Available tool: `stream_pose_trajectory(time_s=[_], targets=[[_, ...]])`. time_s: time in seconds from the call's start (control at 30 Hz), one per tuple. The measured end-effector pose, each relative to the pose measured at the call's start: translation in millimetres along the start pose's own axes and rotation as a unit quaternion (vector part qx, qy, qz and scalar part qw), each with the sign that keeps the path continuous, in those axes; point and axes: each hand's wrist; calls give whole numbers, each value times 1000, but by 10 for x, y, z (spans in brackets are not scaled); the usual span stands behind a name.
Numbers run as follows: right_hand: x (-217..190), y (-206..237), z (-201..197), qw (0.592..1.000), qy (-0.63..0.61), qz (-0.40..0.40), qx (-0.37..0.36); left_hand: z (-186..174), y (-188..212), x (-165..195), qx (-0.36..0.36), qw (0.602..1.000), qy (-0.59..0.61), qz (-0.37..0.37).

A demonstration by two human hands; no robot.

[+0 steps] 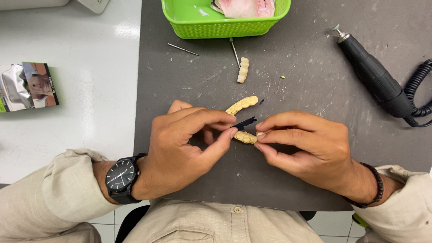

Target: The person sits at a lab bench and sets individual denture teeth into a wax denture base by hand, pressing each tooth into place along the wax rim and repositioning teeth one at a time, occasionally using a small strip of blue wax. A rotary tool and plaster model sit on the bench but are not used.

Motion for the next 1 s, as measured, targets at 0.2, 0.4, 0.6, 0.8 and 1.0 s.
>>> stream_pose_trajectory(time_s=[0.2, 0.4, 0.6, 0.8, 1.0], targets=[[-23, -2, 67, 1000, -13, -21, 6, 25, 28, -16, -6, 998, -46, 39], [-20, 3, 111, 999, 1, -35, 3, 40, 29, -35, -25, 997, -33, 59], [-22, 11, 106, 999, 13, -49, 14, 32, 13, -35, -16, 997, -25, 67], [7, -5, 115, 999, -15, -39, 15, 18, 4, -27, -18, 999, 6, 32], [11, 11, 128, 999, -15, -29, 6, 19, 4, -32, -31, 999, -13, 14]])
Point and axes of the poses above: each hand's wrist, its own y-axis away from the middle knuckle, its own z-axis out of the palm, x = y × z
